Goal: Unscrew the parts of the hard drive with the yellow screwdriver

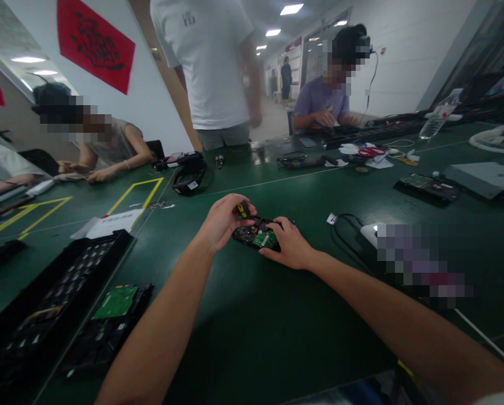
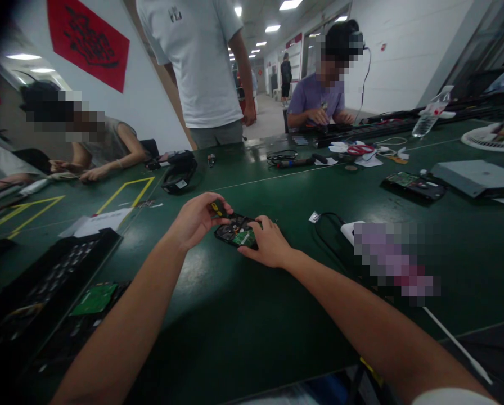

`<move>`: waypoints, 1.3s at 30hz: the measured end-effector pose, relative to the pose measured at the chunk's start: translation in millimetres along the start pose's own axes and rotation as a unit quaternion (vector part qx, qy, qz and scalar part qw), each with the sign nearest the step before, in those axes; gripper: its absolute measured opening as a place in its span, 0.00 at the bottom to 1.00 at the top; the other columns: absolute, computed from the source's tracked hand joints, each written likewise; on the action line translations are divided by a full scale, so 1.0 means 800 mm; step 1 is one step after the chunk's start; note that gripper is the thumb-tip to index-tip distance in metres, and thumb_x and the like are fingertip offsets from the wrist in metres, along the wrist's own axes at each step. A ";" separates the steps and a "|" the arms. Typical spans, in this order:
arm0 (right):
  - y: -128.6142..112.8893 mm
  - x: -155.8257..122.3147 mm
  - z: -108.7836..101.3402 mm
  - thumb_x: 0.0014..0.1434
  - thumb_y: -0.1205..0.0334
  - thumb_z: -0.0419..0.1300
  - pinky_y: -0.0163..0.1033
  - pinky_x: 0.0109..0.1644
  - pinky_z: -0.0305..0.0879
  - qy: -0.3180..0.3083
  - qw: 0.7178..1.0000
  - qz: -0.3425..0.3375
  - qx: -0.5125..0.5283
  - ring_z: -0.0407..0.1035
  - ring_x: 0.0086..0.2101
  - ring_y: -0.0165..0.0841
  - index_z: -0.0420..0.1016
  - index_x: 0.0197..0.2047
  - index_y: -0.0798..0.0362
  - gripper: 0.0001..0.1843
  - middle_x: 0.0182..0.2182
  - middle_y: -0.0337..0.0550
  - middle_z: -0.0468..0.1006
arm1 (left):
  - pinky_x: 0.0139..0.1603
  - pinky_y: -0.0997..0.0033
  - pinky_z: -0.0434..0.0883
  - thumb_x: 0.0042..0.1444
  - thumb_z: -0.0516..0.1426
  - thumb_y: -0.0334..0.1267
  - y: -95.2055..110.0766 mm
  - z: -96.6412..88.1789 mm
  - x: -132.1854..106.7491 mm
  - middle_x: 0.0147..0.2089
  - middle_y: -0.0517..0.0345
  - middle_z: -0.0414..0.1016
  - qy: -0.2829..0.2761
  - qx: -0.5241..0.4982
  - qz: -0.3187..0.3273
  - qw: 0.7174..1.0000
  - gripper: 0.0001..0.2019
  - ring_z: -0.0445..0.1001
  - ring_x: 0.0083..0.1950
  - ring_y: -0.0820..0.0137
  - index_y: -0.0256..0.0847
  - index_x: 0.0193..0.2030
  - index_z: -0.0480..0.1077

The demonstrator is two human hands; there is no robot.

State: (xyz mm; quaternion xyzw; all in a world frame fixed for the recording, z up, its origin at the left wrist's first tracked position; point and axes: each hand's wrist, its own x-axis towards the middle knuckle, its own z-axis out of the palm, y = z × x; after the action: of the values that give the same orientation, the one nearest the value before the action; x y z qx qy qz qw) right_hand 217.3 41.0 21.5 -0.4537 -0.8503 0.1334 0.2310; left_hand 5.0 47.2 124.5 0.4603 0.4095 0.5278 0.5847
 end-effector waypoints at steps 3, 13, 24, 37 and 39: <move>-0.001 0.000 -0.002 0.60 0.34 0.63 0.61 0.62 0.61 -0.002 1.000 0.001 0.004 0.63 0.58 0.53 0.65 0.66 0.48 0.39 0.63 0.57 0.61 | 0.34 0.68 0.78 0.57 0.62 0.43 0.003 -0.001 -0.001 0.37 0.49 0.78 0.009 -0.008 -0.001 1.000 0.11 0.79 0.40 0.63 0.36 0.40 0.73; -0.001 -0.001 0.000 0.59 0.35 0.65 0.60 0.64 0.59 0.009 1.000 0.000 0.012 0.63 0.59 0.52 0.64 0.67 0.48 0.40 0.62 0.57 0.61 | 0.34 0.68 0.78 0.57 0.62 0.43 0.007 -0.001 -0.003 0.38 0.49 0.77 0.013 0.002 0.019 1.000 0.12 0.79 0.41 0.64 0.36 0.40 0.73; -0.010 -0.007 -0.003 0.55 0.37 0.68 0.57 0.61 0.64 0.011 0.999 0.028 0.011 0.64 0.59 0.51 0.62 0.67 0.49 0.45 0.62 0.57 0.62 | 0.32 0.70 0.75 0.56 0.63 0.46 0.014 0.001 -0.009 0.38 0.50 0.77 0.017 0.069 0.042 0.997 0.13 0.77 0.40 0.64 0.36 0.39 0.74; 0.065 0.010 -0.029 0.69 0.63 0.54 0.50 0.51 0.69 0.059 0.982 0.154 -0.091 0.71 0.49 0.48 0.75 0.59 0.55 0.18 0.52 0.58 0.72 | 0.30 0.70 0.71 0.56 0.62 0.49 0.011 -0.013 -0.003 0.32 0.54 0.72 0.037 0.249 0.057 0.966 0.13 0.71 0.34 0.66 0.40 0.36 0.74; 0.078 0.012 -0.030 0.69 0.64 0.53 0.49 0.51 0.69 0.043 0.983 0.147 -0.097 0.72 0.48 0.46 0.77 0.56 0.55 0.17 0.51 0.57 0.73 | 0.31 0.70 0.69 0.54 0.64 0.48 0.002 -0.021 0.001 0.31 0.53 0.72 0.053 0.337 0.082 0.936 0.12 0.71 0.33 0.65 0.41 0.34 0.75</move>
State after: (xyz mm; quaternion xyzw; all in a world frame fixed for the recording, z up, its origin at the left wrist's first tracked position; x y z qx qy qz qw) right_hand 269.2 83.8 17.6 -0.5991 -0.7727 0.0628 0.2001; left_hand -11.3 49.5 122.5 0.6335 0.5548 0.4285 0.3277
